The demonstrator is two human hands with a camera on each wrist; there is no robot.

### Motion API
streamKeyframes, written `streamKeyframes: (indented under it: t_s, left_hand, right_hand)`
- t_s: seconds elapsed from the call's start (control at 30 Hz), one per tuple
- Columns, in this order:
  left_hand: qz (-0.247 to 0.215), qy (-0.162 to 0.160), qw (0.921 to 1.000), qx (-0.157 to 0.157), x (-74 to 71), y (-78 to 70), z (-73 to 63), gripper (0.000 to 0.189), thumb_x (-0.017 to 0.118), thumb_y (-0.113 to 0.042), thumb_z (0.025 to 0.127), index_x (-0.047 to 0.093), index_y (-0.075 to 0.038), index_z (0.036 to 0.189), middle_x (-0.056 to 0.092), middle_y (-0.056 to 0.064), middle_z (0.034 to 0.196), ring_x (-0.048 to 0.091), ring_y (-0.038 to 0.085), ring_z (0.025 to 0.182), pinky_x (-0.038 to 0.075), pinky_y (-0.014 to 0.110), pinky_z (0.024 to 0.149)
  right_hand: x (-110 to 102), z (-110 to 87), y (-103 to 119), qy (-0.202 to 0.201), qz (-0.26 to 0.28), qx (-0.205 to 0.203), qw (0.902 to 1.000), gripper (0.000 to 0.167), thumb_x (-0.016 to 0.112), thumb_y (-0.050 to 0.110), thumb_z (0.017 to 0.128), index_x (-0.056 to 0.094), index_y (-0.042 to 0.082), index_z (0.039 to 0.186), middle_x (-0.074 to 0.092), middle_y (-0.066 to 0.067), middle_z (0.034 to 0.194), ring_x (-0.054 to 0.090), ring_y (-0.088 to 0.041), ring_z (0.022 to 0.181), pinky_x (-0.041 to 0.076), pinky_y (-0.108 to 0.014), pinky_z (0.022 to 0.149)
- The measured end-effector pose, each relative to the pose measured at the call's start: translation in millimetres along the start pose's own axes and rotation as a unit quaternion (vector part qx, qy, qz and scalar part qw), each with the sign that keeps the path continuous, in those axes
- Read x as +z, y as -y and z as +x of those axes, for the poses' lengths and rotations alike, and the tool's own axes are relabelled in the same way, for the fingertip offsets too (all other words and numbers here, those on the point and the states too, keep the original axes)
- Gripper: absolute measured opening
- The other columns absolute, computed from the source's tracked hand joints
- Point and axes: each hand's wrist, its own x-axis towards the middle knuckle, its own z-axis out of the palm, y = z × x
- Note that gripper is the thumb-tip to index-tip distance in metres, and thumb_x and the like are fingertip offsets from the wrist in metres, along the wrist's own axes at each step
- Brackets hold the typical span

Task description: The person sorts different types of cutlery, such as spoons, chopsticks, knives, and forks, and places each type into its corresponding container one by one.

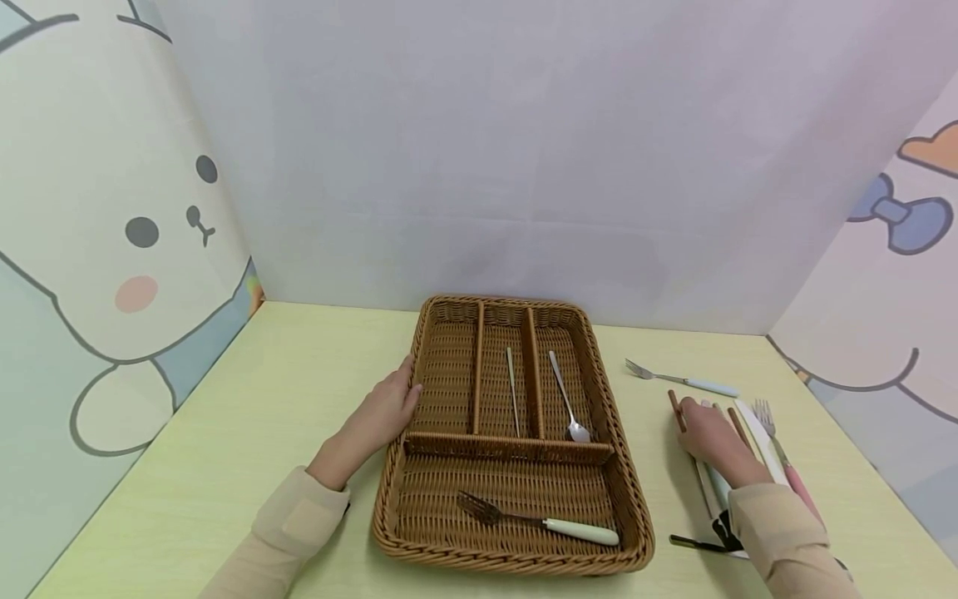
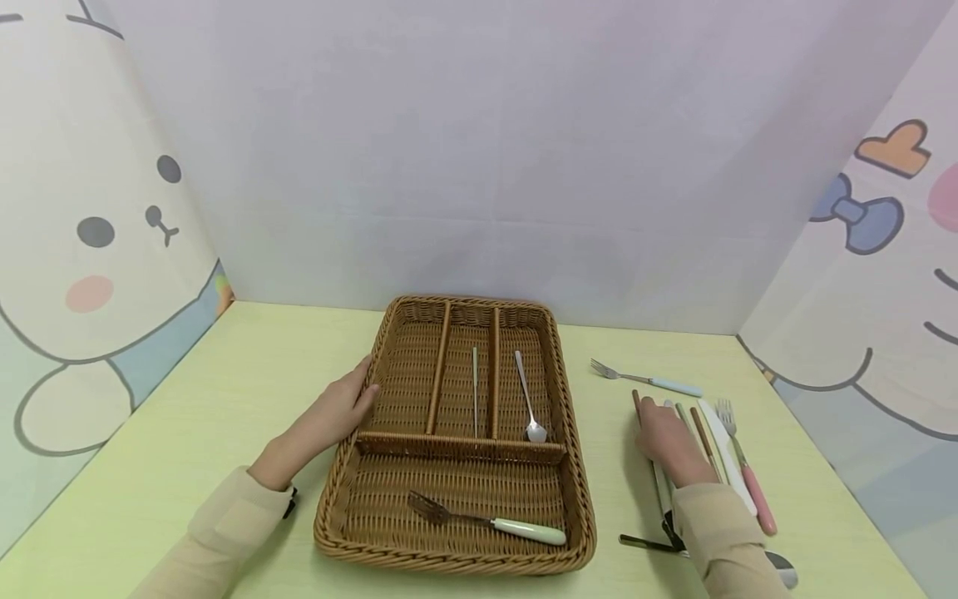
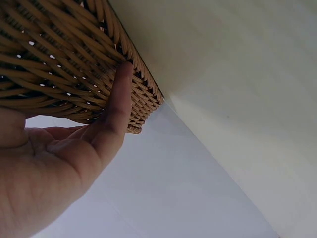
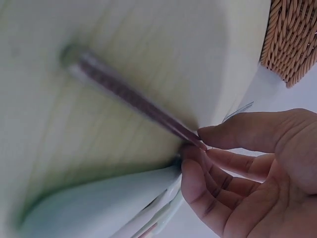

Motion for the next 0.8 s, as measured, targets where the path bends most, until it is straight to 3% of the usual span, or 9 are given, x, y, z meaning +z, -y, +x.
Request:
streamKeyframes:
  t_s: [0.57, 0.8]
  left_hand:
    - [-0.005, 0.002, 1.0000, -0.002, 2.0, 0.8, 0.1, 0.056, 0.040, -0.017, 0.098, 0.020, 0.013, 0.140, 0.040, 0.033, 0.134, 0.043, 0.043, 0.121, 0.042, 0.051, 0.095]
    - [-0.004, 0.001, 1.0000, -0.004, 1.5, -0.2, -0.3, 0.056, 0.040, -0.018, 0.098, 0.020, 0.012, 0.140, 0.041, 0.033, 0.133, 0.044, 0.043, 0.120, 0.043, 0.050, 0.095]
  right_hand:
    - [4.5, 2.3, 6.8, 0.003, 0.032, 0.013, 0.9994, 0.040, 0.050, -0.004, 0.073, 0.039, -0.016, 0.110, 0.052, -0.014, 0.067, 0.043, -0.024, 0.059, 0.035, -0.030, 0.050]
    - [2.1, 5.7, 9.7, -0.014, 0.043, 0.000, 0.9990, 0.042, 0.049, -0.003, 0.072, 0.039, -0.015, 0.111, 0.054, -0.016, 0.067, 0.045, -0.023, 0.058, 0.035, -0.031, 0.050]
